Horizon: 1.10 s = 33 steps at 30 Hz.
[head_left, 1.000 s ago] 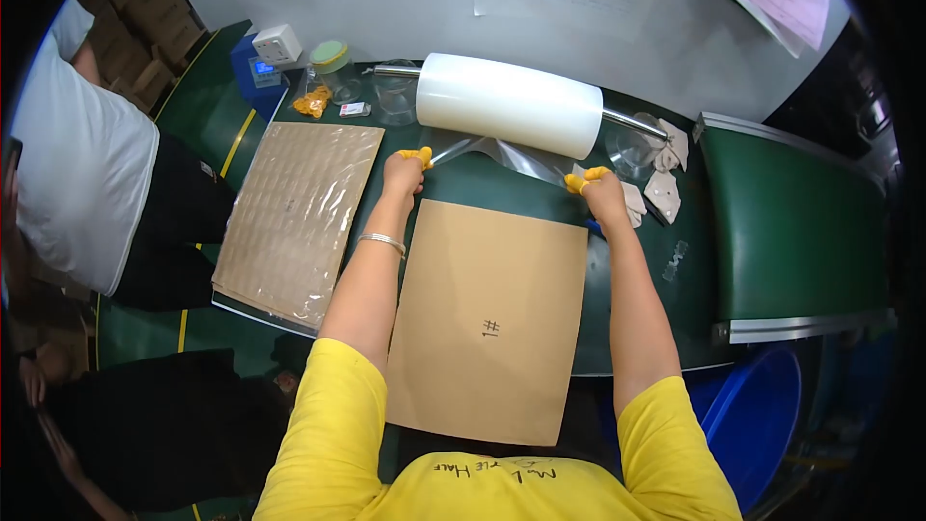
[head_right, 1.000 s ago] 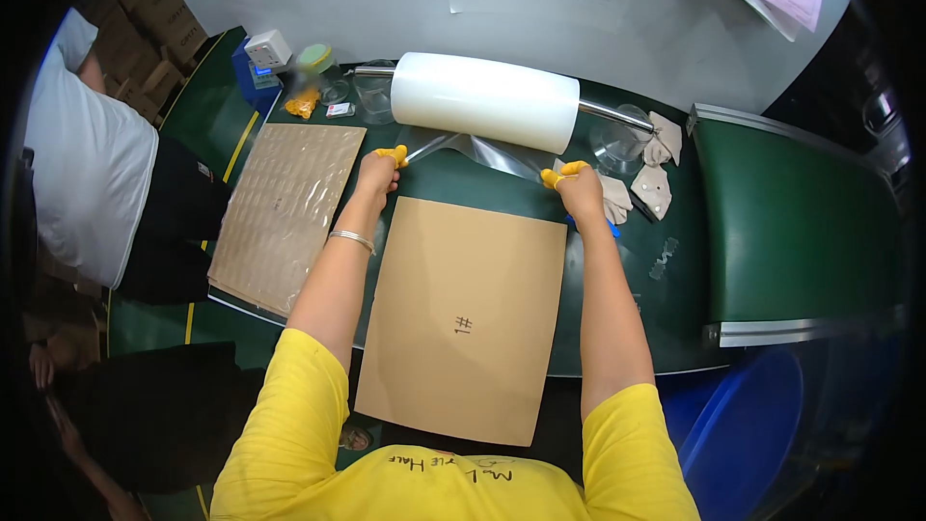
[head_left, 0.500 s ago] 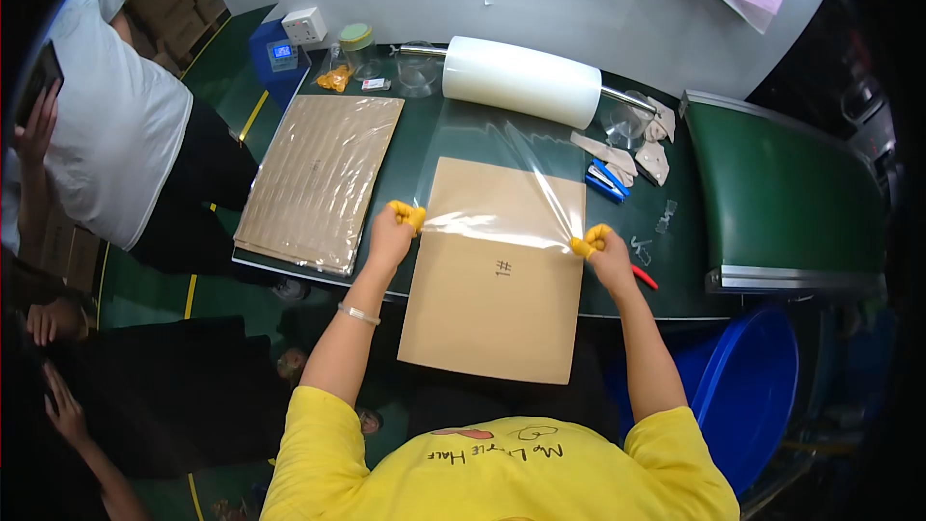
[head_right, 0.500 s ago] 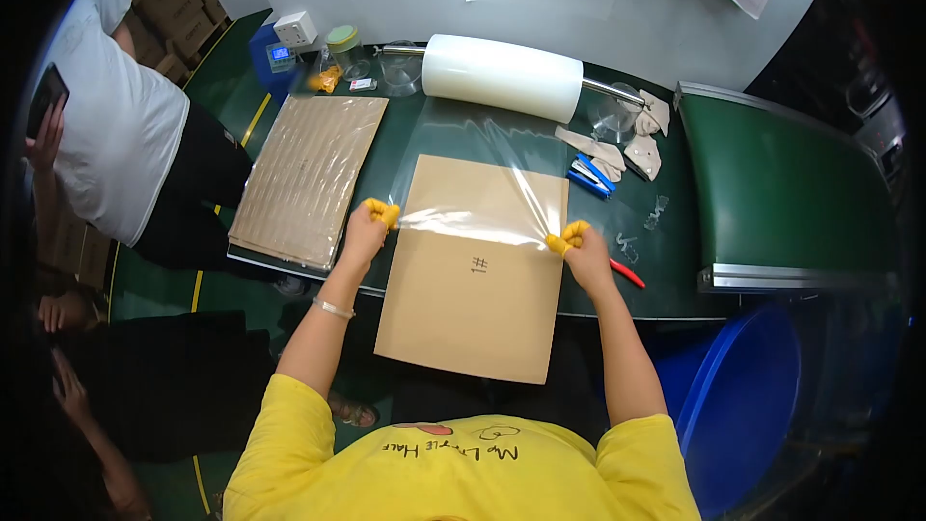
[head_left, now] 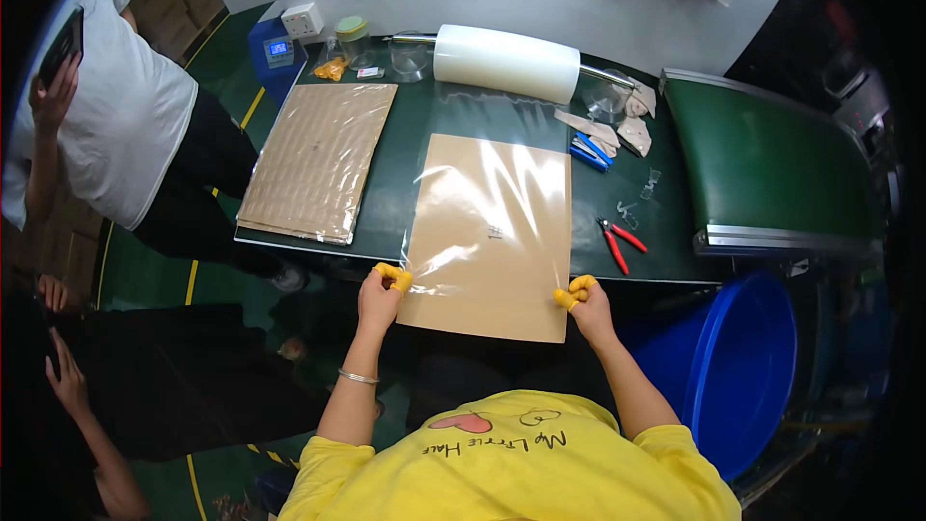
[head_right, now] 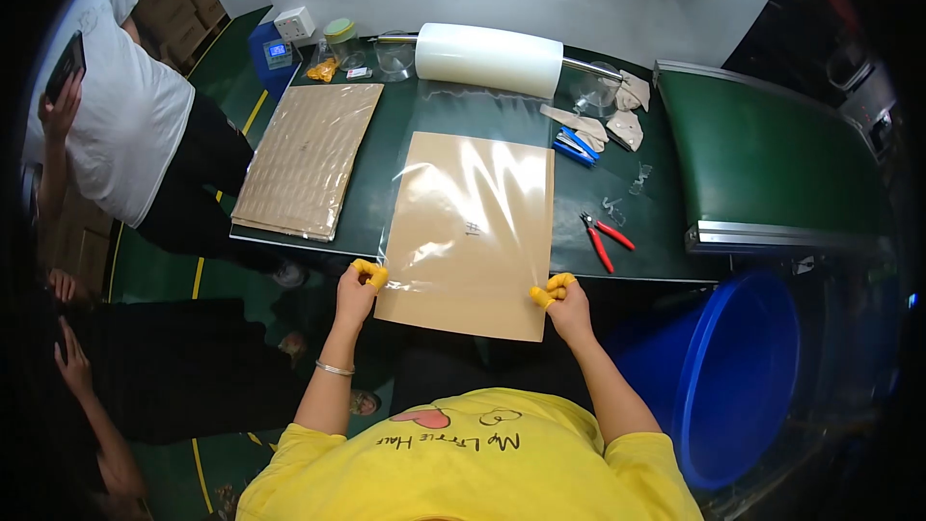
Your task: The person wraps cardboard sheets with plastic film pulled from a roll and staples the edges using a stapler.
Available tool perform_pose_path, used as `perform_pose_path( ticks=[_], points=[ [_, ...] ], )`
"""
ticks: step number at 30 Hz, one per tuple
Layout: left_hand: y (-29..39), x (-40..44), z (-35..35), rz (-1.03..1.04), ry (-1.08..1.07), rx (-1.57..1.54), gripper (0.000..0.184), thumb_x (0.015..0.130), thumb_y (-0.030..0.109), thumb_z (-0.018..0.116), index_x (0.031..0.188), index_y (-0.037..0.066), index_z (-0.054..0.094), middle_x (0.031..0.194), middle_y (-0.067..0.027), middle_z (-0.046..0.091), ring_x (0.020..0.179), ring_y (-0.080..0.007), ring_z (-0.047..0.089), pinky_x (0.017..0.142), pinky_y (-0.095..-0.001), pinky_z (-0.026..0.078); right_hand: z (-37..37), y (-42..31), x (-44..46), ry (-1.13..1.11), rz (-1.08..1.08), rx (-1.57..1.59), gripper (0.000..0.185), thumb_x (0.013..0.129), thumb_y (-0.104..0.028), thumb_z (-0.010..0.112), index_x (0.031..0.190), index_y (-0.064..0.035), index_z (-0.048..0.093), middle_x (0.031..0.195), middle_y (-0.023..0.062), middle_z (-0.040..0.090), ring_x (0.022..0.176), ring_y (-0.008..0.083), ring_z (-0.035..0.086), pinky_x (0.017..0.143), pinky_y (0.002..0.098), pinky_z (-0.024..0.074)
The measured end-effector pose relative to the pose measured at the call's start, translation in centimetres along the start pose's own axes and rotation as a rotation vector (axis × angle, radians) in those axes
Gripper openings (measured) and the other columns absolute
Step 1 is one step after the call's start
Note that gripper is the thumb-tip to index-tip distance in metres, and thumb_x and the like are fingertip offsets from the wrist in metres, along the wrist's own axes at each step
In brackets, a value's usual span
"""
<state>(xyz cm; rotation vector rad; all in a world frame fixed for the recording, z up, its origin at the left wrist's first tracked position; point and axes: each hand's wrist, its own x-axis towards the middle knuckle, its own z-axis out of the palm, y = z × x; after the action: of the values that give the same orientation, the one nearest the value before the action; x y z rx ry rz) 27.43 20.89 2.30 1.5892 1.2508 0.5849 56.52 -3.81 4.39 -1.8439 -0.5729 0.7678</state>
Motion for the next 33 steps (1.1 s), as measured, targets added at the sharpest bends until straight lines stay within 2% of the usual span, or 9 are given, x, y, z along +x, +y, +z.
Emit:
perform_pose_path(
  ticks=[2, 5, 8, 9, 12, 15, 18, 24, 33],
  points=[
    [0.6, -0.9, 0.1, 0.011, -0.001, 0.060, 0.016, 0.080, 0.015, 0.072, 0.084, 0.003, 0.062, 0.075, -0.0051, 0.062, 0.069, -0.0136, 0.058, 0.065, -0.0269, 0.046, 0.0, -0.3, -0.4, 0.012, 0.038, 0.073, 0.032, 0.078, -0.012, 0.077, 0.097, -0.0022, 0.053, 0.074, 0.0039, 0.061, 0.066, 0.0088, 0.056, 0.063, 0.0224, 0.0458],
    [0.0, -1.3, 0.5, -0.097, -0.058, -0.120, 0.014, 0.082, 0.013, 0.071, 0.085, 0.003, 0.061, 0.075, -0.0017, 0.060, 0.067, -0.0098, 0.054, 0.063, -0.0249, 0.043, 0.2, 0.7, -0.1, 0.026, 0.058, 0.078, 0.036, 0.079, -0.011, 0.076, 0.103, -0.0003, 0.051, 0.074, 0.0052, 0.062, 0.062, 0.0085, 0.055, 0.059, 0.0221, 0.0444],
    [-0.2, -1.3, 1.4, -0.083, 0.104, -0.317, 0.013, 0.084, 0.008, 0.070, 0.088, 0.004, 0.058, 0.076, 0.0015, 0.056, 0.067, -0.0067, 0.049, 0.061, -0.0219, 0.041, 0.6, -1.5, -0.1, -0.036, 0.240, 0.111, 0.036, 0.080, -0.010, 0.075, 0.105, 0.0008, 0.052, 0.072, 0.0045, 0.062, 0.058, 0.0074, 0.052, 0.054, 0.0214, 0.0412],
    [-0.1, -0.9, 1.6, -0.098, 0.157, -0.360, 0.013, 0.084, 0.006, 0.070, 0.089, 0.004, 0.058, 0.076, 0.0017, 0.056, 0.067, -0.0067, 0.049, 0.062, -0.0213, 0.040, 1.2, -1.5, 0.2, -0.050, 0.207, 0.149, 0.036, 0.080, -0.010, 0.074, 0.106, 0.0006, 0.052, 0.072, 0.0042, 0.062, 0.057, 0.0069, 0.050, 0.052, 0.0211, 0.0397],
    [-0.1, 0.5, 2.5, -0.037, 0.286, -0.532, 0.015, 0.084, 0.004, 0.069, 0.092, 0.003, 0.057, 0.083, -0.0001, 0.057, 0.073, -0.0077, 0.051, 0.066, -0.0210, 0.042, 2.4, -1.6, 1.2, -0.062, 0.156, 0.176, 0.035, 0.080, -0.010, 0.074, 0.106, -0.0003, 0.052, 0.072, 0.0038, 0.062, 0.056, 0.0067, 0.049, 0.052, 0.0208, 0.0388],
    [0.4, -0.2, 2.5, -0.095, 0.233, -0.527, 0.016, 0.084, -0.002, 0.065, 0.097, 0.002, 0.057, 0.090, -0.0025, 0.059, 0.079, -0.0095, 0.054, 0.073, -0.0211, 0.044, 2.2, -1.2, 1.4, -0.051, 0.122, 0.122, 0.037, 0.080, -0.010, 0.075, 0.107, -0.0008, 0.052, 0.072, 0.0043, 0.062, 0.054, 0.0065, 0.049, 0.050, 0.0202, 0.0381],
    [0.1, -1.1, 2.4, -0.168, 0.173, -0.489, 0.022, 0.085, -0.005, 0.063, 0.104, 0.001, 0.055, 0.095, -0.0050, 0.060, 0.086, -0.0118, 0.057, 0.079, -0.0220, 0.046, 0.8, -1.0, -0.2, -0.033, 0.237, 0.133, 0.041, 0.080, -0.012, 0.075, 0.111, -0.0006, 0.050, 0.072, 0.0050, 0.063, 0.049, 0.0064, 0.046, 0.045, 0.0197, 0.0352],
    [-0.1, -1.4, 3.2, -0.227, 0.177, -0.791, 0.034, 0.091, -0.003, 0.053, 0.125, -0.001, 0.047, 0.112, -0.0116, 0.058, 0.103, -0.0191, 0.058, 0.092, -0.0282, 0.047, 1.0, -1.0, -0.4, -0.091, 0.263, 0.067, 0.039, 0.080, -0.013, 0.075, 0.109, 0.0009, 0.052, 0.071, 0.0049, 0.063, 0.049, 0.0063, 0.045, 0.044, 0.0203, 0.0331],
    [0.1, -2.2, 4.3, -0.283, 0.251, -1.007, 0.027, 0.093, -0.004, 0.048, 0.120, -0.001, 0.050, 0.113, -0.0108, 0.057, 0.103, -0.0189, 0.057, 0.092, -0.0288, 0.047, 0.4, -1.6, -0.7, -0.118, 0.330, -0.055, 0.043, 0.079, -0.017, 0.076, 0.112, -0.0007, 0.054, 0.065, -0.0002, 0.058, 0.046, 0.0044, 0.040, 0.043, 0.0197, 0.0282]
  ],
)
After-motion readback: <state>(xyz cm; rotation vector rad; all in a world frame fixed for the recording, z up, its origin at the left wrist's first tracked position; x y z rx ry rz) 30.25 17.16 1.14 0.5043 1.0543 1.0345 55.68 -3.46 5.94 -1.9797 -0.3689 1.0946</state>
